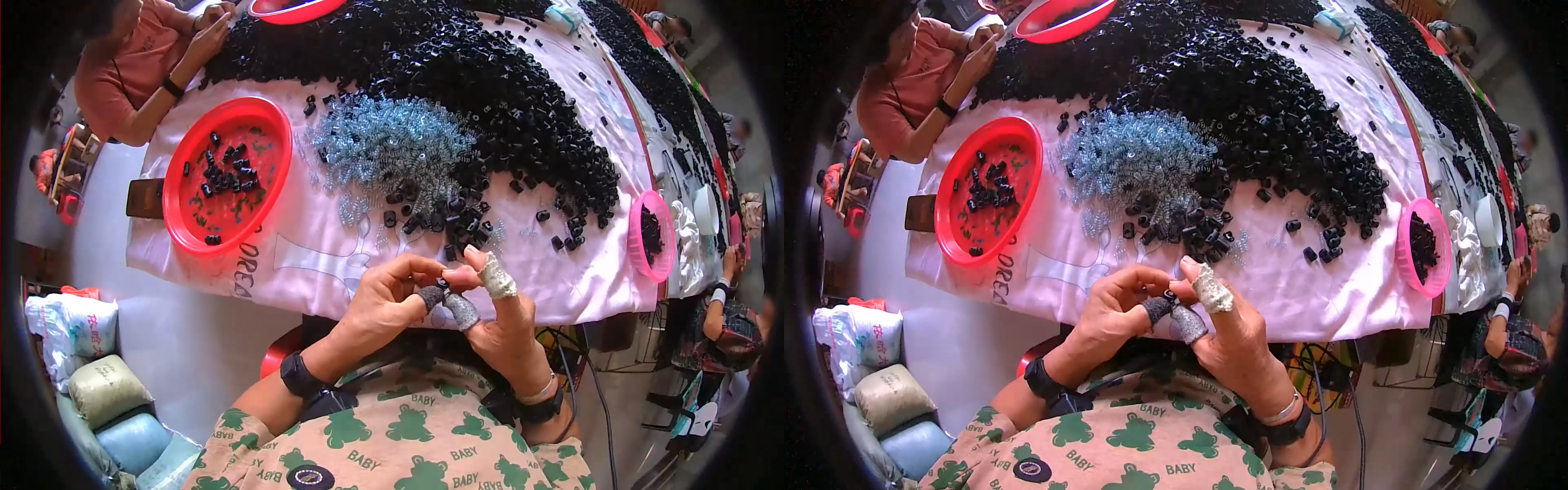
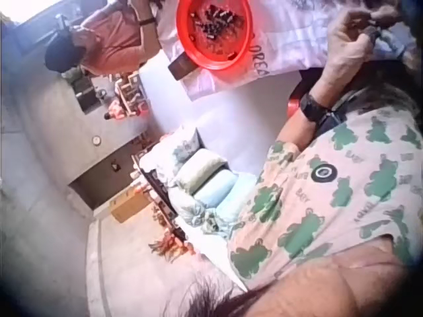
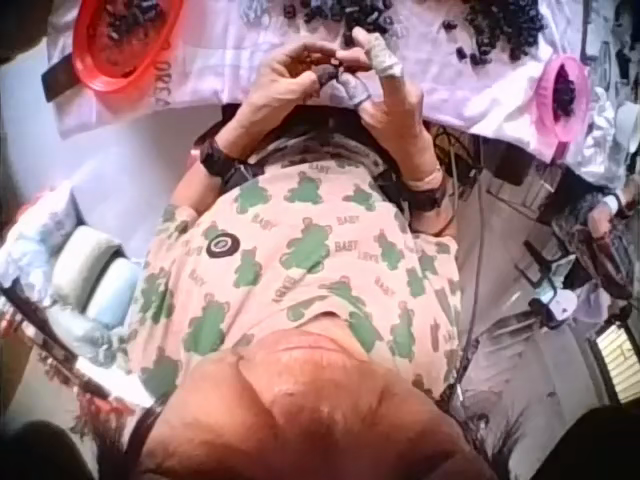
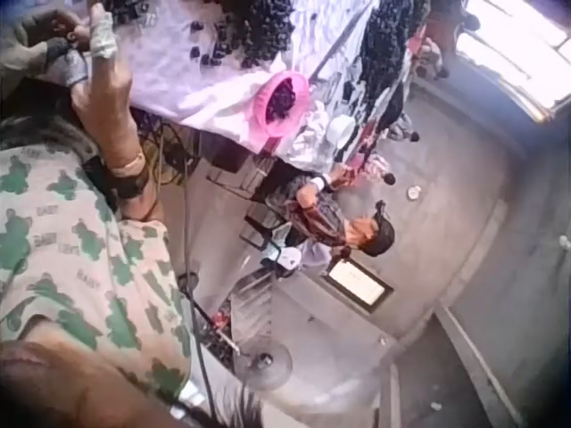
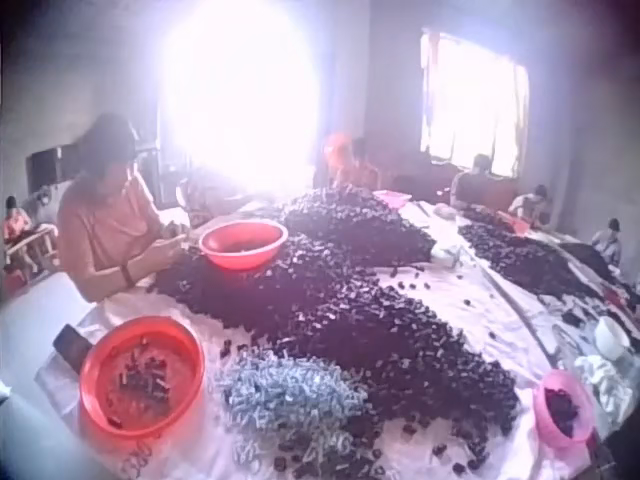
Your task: Sorting and inspecting small black and white plastic components at a workshop table.
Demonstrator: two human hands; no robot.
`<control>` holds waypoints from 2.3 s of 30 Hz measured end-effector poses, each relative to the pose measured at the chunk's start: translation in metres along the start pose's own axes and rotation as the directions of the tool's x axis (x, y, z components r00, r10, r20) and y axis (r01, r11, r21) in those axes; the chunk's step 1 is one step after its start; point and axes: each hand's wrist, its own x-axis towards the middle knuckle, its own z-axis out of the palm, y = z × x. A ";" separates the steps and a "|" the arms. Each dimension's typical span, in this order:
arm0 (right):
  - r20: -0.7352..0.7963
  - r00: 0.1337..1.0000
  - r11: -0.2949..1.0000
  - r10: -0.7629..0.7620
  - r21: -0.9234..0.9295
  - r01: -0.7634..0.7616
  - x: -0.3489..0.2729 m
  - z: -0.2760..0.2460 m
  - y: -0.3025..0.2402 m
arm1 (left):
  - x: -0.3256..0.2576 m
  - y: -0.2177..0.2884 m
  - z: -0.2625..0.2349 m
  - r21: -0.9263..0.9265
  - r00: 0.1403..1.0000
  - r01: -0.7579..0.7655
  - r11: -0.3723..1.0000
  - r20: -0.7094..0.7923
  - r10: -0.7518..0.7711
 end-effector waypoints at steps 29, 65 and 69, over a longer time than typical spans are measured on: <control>-0.271 0.940 0.623 0.209 -0.704 -0.341 -0.004 -0.054 0.050 | 0.003 -0.025 -0.023 0.067 0.998 0.051 0.996 0.031 -0.053; -0.141 0.863 0.867 0.485 0.207 -0.453 -0.017 -0.014 0.031 | -0.007 -0.015 -0.019 -0.047 0.998 0.024 0.999 0.067 -0.021; -0.147 0.851 0.859 0.504 0.182 -0.478 -0.020 -0.027 0.035 | -0.002 -0.010 -0.015 0.021 0.999 0.043 0.999 0.014 -0.043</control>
